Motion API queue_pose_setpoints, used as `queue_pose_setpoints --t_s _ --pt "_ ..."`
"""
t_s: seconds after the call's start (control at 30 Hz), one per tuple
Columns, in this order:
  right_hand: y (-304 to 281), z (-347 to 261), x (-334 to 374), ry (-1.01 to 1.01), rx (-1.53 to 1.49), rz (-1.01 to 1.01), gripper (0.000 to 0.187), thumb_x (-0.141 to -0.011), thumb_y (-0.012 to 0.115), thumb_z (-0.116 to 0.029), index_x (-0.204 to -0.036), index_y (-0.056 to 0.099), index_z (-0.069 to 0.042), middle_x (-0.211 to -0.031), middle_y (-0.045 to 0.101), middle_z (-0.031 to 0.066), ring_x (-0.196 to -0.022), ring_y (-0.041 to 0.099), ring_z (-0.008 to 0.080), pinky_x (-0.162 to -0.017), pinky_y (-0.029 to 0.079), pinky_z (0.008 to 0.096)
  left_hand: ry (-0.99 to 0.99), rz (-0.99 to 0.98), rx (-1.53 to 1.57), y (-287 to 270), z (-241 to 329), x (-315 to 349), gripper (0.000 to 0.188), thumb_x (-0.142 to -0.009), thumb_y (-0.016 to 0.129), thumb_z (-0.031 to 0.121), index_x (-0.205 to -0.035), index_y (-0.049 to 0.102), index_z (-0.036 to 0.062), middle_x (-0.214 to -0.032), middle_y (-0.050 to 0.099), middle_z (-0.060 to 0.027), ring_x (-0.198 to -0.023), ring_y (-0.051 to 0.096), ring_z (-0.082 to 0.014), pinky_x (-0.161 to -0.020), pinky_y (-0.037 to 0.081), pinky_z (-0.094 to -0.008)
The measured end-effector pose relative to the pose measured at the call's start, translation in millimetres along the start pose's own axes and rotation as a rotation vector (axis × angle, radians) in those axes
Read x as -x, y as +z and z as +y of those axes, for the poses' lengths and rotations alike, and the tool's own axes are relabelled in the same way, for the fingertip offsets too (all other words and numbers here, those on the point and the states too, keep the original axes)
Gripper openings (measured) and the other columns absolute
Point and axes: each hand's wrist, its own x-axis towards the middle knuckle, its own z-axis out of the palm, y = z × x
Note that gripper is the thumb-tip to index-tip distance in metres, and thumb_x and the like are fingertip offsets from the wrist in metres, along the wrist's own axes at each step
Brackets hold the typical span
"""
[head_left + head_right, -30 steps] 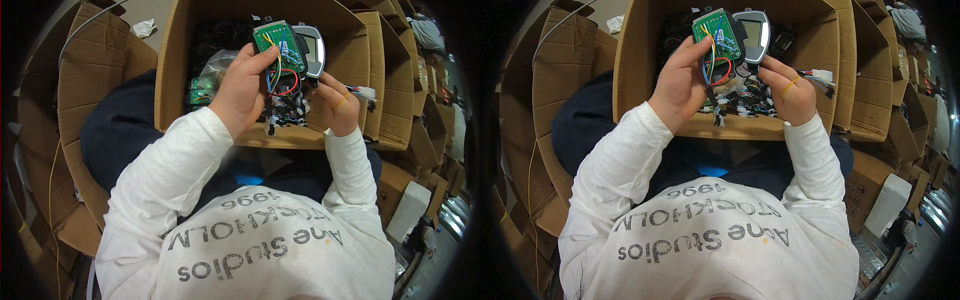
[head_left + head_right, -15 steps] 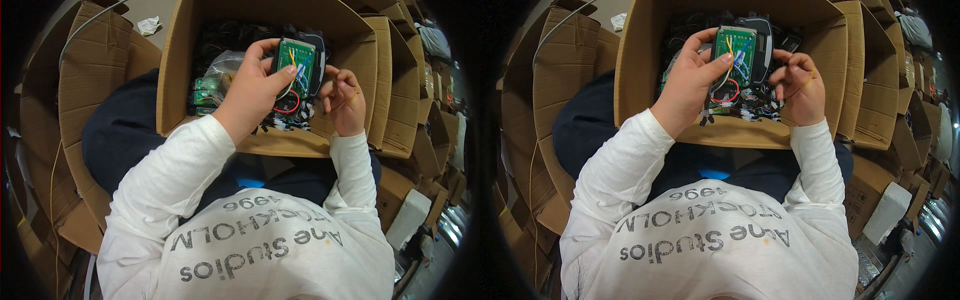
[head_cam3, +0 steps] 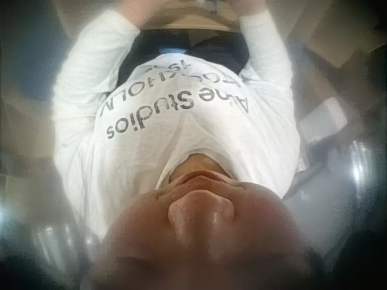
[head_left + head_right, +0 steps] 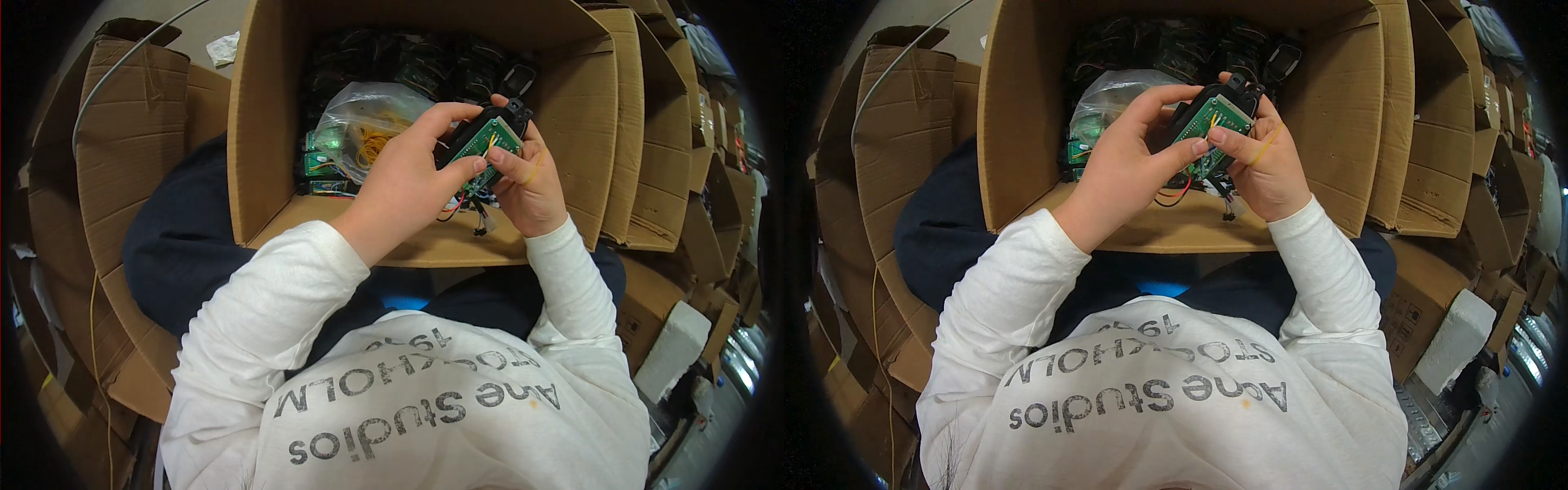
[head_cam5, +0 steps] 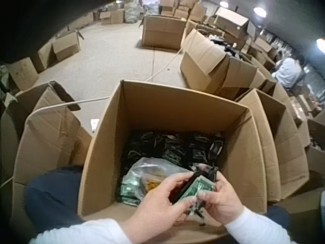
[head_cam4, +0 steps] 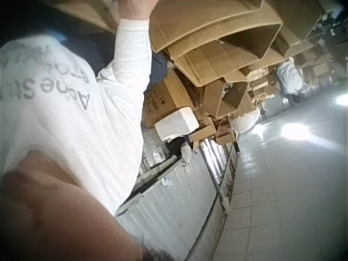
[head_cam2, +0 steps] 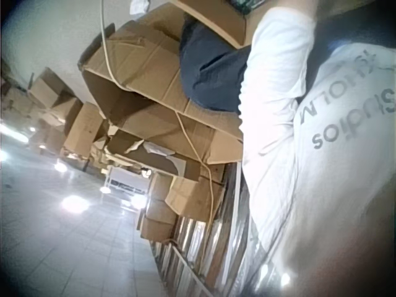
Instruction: Sorting and inspecting green circuit board components within cardboard boxes.
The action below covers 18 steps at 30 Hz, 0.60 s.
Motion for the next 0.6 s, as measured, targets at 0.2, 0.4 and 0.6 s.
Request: queue_pose_setpoints --t_s 0.2,0.4,0.6 --pt "2.1 3.9 5.5 0.054 -0.104 0.019 0.051 -0.092 0.075 -0.009 -0.138 0.052 -0.009 -0.122 0.069 0.0066 -0.111 0.068 0.0192 -0.1 0.054 0.0361 -0.04 0.028 0.106 3.5 -5.9 4.1 0.049 -0.095 0.074 0.01 -0.14 0.056 0.0088 -0.112 0.068 -0.0084 -0.099 0.065 -0.0128 -0.086 0.053 -0.0271" --pt "22.3 18.7 16.9 0.006 -0.161 0.025 0.056 -0.089 0.077 -0.005 -0.138 0.05 -0.013 -0.125 0.066 0.0051 -0.117 0.064 0.0206 -0.102 0.053 0.0395 -0.093 0.055 0.291 2.4 -1.0 13.3 0.049 -0.097 0.072 0.01 -0.143 0.056 0.01 -0.111 0.068 -0.0089 -0.101 0.064 -0.0128 -0.087 0.054 -0.0268" --pt "31.4 24.2 21.2 0.021 -0.182 -0.003 0.061 -0.087 0.078 -0.001 -0.138 0.049 -0.015 -0.124 0.065 0.0047 -0.117 0.064 0.0224 -0.103 0.053 0.0422 -0.114 0.082 0.349 1.8 3.7 21.0 0.048 -0.097 0.071 0.01 -0.143 0.056 0.0109 -0.112 0.067 -0.0083 -0.103 0.064 -0.0136 -0.087 0.055 -0.0273"
